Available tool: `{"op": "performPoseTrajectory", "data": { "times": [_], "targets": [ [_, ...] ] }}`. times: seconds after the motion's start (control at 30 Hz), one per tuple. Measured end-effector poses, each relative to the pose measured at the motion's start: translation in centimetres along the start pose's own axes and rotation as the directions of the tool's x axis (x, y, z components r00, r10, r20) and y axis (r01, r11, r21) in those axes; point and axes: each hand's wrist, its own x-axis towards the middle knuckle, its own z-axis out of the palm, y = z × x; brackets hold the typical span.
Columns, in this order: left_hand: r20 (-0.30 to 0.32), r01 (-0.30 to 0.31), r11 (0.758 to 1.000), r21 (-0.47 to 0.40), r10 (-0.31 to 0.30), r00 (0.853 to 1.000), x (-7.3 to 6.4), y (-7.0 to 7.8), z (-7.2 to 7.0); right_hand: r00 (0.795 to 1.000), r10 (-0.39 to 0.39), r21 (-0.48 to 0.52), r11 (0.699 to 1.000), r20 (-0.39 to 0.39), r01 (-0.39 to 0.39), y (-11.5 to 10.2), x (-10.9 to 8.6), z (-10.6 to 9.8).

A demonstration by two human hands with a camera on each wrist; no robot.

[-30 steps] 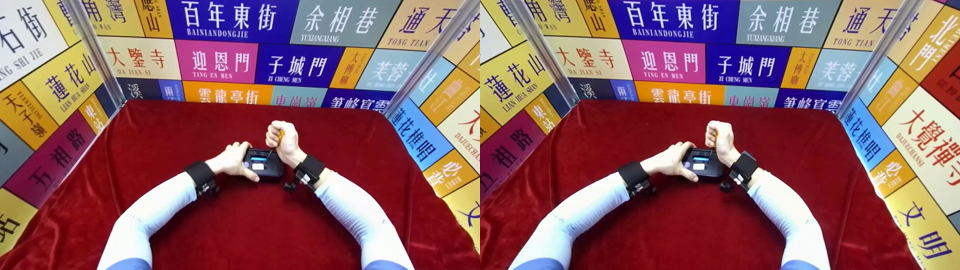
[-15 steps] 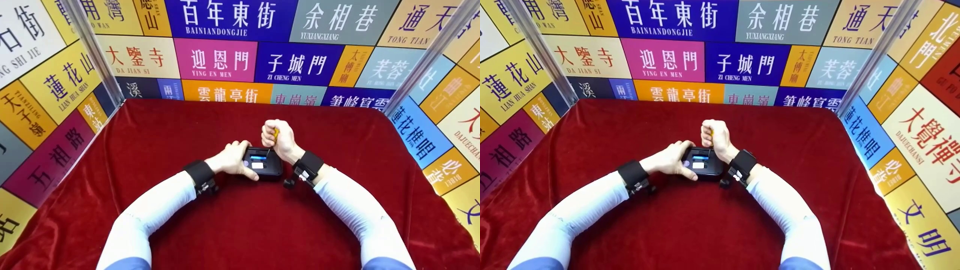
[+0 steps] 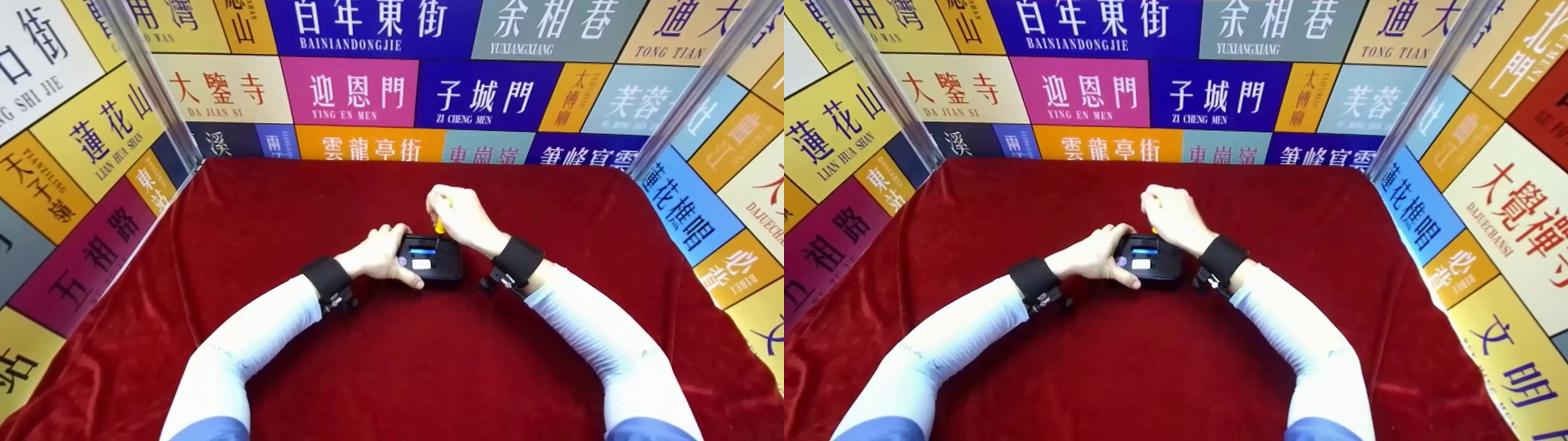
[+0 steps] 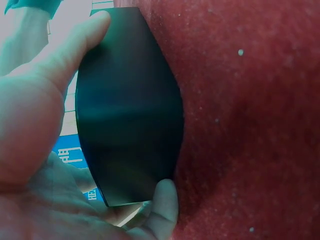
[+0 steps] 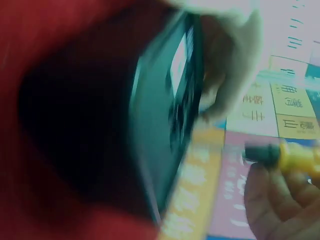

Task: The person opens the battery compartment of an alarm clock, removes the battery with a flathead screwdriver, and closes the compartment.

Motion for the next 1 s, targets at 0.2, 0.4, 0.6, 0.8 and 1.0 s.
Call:
{"op": "performPoseTrajectory", "data": {
  "times": [0.2,0.4,0.6,0.8,1.0],
  "targets": [
    [0.012,0.021,1.0,-0.008,-0.021,1.0,0.5,-0.3,0.1,0.995,0.017,-0.35,0.937,0.097,0.018,-0.3,0.2,-1.5],
    [0.018,0.028,0.999,-0.031,-0.028,0.999,-0.4,0.5,-0.6,0.969,0.142,-0.237,0.967,0.201,-0.092,-0.7,0.3,-2.1],
    [0.026,0.022,0.999,-0.031,-0.021,0.999,-1.0,1.1,-1.0,0.971,0.165,-0.159,0.978,0.175,-0.137,-0.3,0.0,-2.0],
    [0.023,0.019,0.999,-0.032,-0.018,1.0,-1.5,1.7,-1.4,0.98,0.148,-0.084,0.987,0.132,-0.138,0.6,-0.4,-1.9],
    [0.022,0.012,0.999,-0.031,-0.011,1.0,-1.4,1.6,-1.5,0.983,0.154,0.034,0.987,0.103,-0.159,1.8,-1.0,-2.3]
  ]
}}
